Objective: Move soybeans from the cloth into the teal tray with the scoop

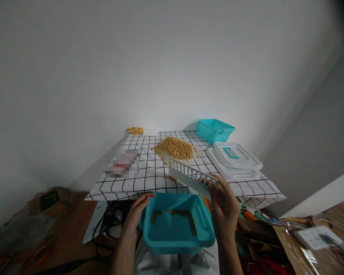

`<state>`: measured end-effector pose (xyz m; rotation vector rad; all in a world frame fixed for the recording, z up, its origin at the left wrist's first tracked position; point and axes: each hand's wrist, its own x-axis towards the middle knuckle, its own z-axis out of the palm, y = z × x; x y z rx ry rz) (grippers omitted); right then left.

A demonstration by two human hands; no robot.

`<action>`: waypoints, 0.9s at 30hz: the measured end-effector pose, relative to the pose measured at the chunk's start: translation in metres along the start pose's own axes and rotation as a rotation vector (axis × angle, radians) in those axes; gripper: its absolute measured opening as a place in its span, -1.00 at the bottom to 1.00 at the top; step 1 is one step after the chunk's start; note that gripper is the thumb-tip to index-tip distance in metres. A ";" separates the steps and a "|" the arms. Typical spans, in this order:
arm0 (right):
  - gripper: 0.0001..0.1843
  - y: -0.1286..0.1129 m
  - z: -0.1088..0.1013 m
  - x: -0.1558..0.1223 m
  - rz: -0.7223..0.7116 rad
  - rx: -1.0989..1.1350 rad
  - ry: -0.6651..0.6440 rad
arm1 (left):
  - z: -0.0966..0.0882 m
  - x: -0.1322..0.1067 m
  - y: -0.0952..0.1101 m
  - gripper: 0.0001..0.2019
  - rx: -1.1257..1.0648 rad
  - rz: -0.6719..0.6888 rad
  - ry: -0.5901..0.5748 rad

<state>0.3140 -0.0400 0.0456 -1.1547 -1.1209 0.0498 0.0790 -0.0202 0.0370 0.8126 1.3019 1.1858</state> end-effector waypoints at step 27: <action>-0.81 -0.007 -0.002 0.000 -0.013 0.040 -0.073 | -0.001 -0.001 0.000 -0.81 -0.053 -0.003 -0.004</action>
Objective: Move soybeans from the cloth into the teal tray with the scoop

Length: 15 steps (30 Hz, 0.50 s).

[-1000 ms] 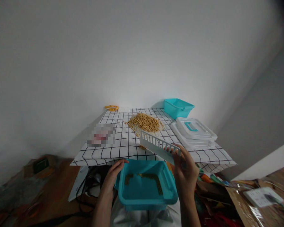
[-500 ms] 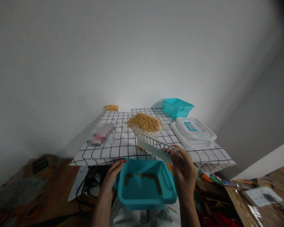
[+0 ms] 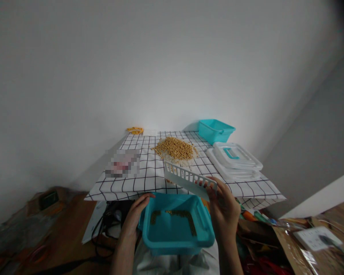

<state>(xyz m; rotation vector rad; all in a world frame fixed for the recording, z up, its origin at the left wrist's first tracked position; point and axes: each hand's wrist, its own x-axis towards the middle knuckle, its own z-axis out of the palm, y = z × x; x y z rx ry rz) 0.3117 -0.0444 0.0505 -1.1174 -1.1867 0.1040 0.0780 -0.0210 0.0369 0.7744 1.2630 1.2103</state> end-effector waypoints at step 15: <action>-0.83 0.002 0.000 0.001 -0.017 -0.002 0.064 | 0.002 -0.002 0.003 -0.82 0.032 0.011 0.022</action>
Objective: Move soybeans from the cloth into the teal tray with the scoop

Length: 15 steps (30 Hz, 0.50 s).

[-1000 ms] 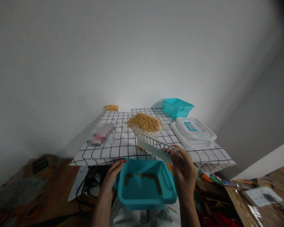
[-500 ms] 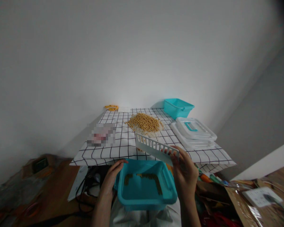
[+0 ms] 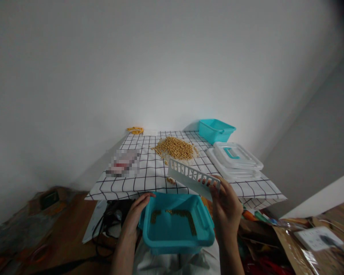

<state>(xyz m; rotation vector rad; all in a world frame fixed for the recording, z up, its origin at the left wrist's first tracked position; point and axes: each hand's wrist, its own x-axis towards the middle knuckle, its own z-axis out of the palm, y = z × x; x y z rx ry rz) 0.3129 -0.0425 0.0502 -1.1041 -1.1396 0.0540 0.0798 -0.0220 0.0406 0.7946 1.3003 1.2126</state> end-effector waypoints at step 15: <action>-0.80 0.004 0.001 -0.002 0.028 0.010 -0.066 | 0.000 0.000 0.000 -0.80 -0.010 0.003 -0.019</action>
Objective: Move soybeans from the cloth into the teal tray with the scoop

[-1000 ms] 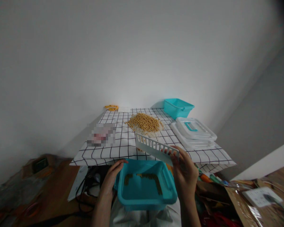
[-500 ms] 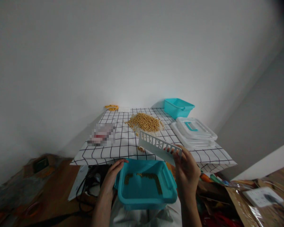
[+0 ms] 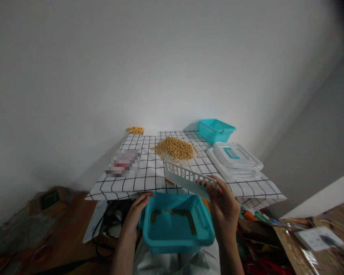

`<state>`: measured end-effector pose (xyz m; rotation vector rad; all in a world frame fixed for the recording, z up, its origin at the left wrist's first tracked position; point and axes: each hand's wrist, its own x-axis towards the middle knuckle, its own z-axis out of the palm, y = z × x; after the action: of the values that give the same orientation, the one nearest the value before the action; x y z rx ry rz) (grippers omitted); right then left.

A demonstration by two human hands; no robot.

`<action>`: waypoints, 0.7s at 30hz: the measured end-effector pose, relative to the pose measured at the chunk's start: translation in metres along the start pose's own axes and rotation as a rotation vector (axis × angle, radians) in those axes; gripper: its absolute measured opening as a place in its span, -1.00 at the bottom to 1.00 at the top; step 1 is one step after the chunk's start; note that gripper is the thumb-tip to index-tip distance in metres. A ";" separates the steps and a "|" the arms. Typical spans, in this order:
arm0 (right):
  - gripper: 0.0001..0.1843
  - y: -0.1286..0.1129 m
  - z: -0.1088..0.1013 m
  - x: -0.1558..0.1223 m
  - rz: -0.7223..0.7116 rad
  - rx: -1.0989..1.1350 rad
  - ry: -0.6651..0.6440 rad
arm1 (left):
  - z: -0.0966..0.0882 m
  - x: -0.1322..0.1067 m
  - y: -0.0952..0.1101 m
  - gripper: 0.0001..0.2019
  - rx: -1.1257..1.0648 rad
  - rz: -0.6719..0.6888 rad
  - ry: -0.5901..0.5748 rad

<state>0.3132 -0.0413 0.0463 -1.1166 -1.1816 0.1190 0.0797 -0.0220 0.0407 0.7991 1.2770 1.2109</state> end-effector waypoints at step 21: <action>-0.81 -0.012 -0.004 0.000 0.067 0.066 0.037 | -0.005 0.006 -0.006 -0.82 0.011 0.008 0.006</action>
<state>0.3108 -0.0504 0.0556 -1.0967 -1.1003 0.1869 0.0754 -0.0182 0.0323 0.8092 1.2872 1.2145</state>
